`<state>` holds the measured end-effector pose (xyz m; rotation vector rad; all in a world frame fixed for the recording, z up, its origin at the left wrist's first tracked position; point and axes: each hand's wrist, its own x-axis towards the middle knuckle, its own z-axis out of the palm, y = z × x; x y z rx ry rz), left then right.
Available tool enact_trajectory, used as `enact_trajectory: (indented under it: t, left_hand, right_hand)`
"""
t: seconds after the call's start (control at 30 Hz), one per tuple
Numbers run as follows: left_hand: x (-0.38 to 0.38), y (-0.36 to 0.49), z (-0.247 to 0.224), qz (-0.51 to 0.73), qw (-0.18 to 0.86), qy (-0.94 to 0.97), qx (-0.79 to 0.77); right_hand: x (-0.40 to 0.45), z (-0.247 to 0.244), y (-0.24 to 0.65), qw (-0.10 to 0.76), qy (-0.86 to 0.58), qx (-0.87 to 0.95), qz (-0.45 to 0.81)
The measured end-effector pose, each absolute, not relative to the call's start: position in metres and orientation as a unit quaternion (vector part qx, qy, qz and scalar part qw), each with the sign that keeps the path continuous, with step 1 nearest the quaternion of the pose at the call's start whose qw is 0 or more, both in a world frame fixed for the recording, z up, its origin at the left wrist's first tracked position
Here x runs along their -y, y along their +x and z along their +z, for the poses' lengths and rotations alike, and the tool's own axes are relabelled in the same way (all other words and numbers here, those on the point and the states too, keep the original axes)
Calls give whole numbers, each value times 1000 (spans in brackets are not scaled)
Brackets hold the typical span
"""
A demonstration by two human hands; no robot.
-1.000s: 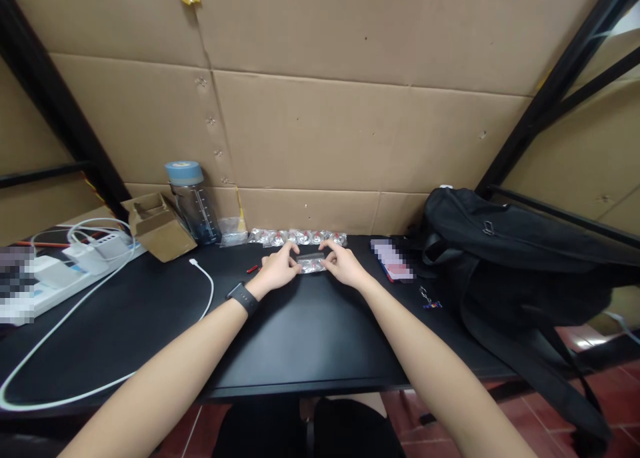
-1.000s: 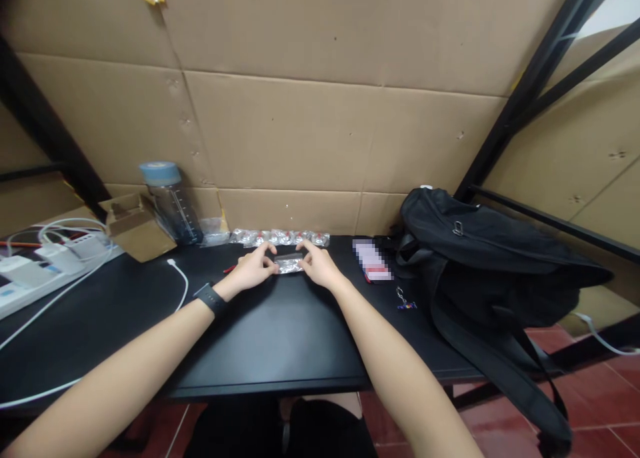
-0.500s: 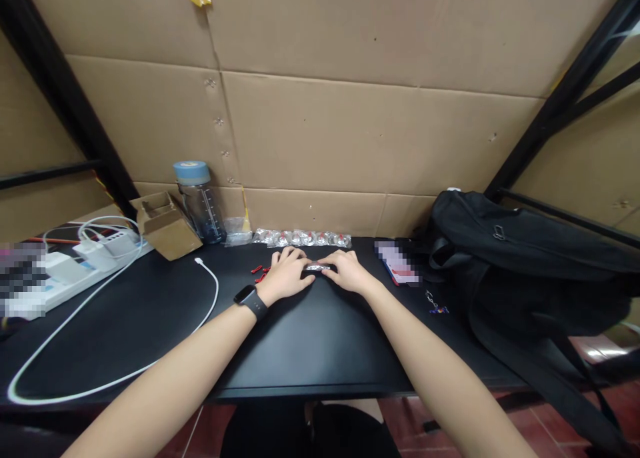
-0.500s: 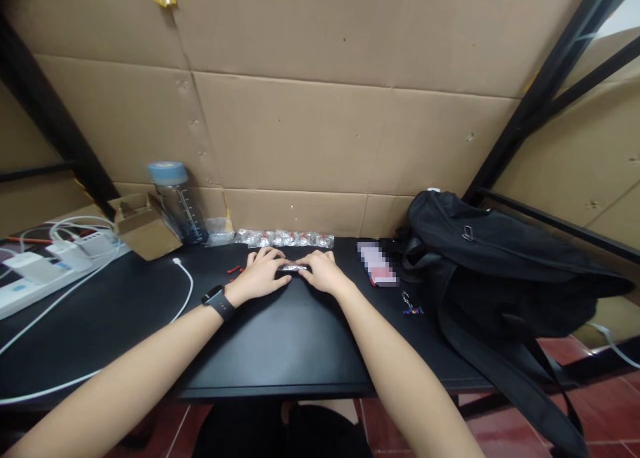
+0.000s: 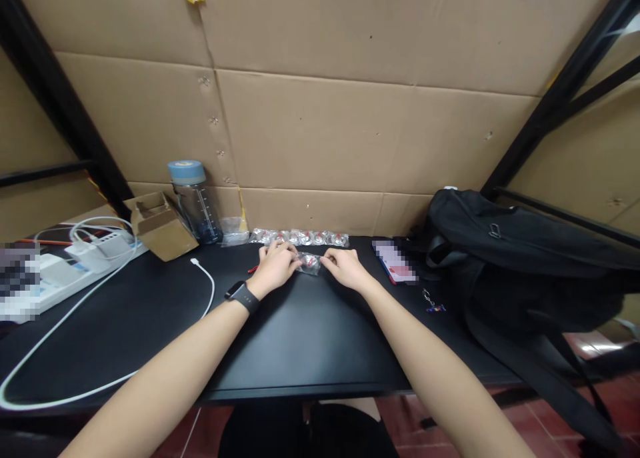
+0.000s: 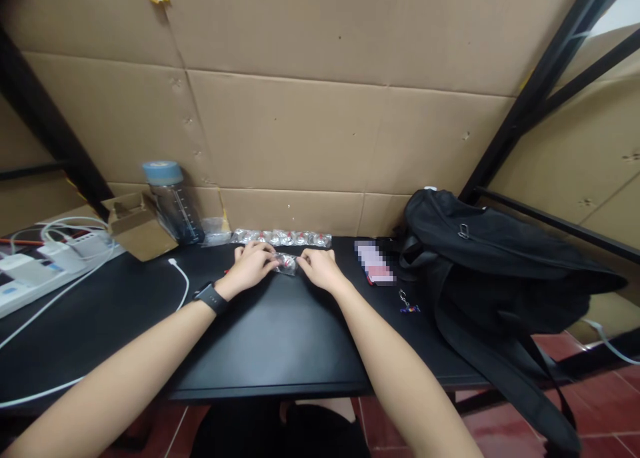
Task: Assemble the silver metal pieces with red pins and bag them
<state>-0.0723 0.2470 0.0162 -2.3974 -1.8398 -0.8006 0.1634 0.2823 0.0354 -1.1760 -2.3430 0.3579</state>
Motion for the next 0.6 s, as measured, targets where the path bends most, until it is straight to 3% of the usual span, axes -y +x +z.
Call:
enact_trajectory:
  t: [0.2, 0.4, 0.47, 0.6]
  left_hand:
    - [-259, -94, 19, -224, 131, -721, 643]
    - [-256, -112, 38, -239, 166, -652, 701]
    - [-254, -129, 49, -219, 136, -657, 709]
    - [-251, -169, 59, -103, -74, -721, 682]
  right_hand:
    - [-289, 47, 181, 252, -458, 845, 113]
    - [-302, 40, 204, 191, -441, 871, 102]
    - [-306, 37, 208, 175, -419, 881, 134]
    - [-309, 33, 209, 184, -408, 879, 162]
